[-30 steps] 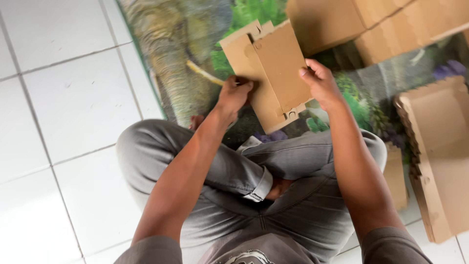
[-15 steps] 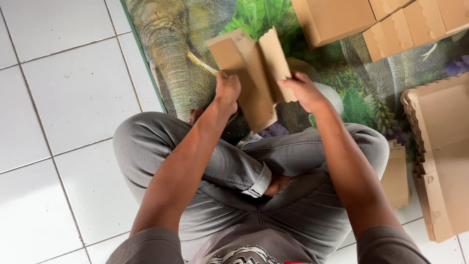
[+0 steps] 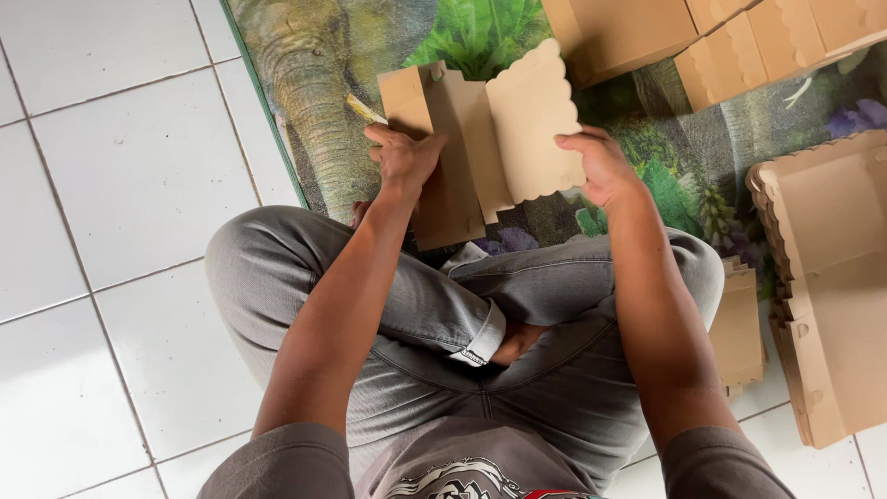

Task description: The person sits on the floor and assembles flat cardboard pieces into small boxes by folding and interlocking the tabs. They complete one box and place it aside, then begin assembling another box from a new flat piece.

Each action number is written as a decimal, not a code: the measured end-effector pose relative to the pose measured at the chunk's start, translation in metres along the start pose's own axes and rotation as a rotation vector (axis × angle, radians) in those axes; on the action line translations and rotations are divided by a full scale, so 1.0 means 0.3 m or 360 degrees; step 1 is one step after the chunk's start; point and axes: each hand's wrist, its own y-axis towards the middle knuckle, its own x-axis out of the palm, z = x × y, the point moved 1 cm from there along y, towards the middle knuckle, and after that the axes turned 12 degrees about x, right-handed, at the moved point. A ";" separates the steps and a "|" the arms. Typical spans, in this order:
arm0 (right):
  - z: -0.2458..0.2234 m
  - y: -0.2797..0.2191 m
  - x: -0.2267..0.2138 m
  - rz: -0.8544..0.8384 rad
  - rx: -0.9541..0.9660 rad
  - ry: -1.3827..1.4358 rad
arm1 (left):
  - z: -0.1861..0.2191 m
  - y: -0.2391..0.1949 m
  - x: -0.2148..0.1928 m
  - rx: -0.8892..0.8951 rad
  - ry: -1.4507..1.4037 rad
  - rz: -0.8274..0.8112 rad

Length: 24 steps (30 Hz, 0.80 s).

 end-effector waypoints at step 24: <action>-0.054 -0.257 0.210 -0.0136 -0.2030 -0.1210 | -0.045 0.110 -0.060 -0.0174 -0.0661 0.0884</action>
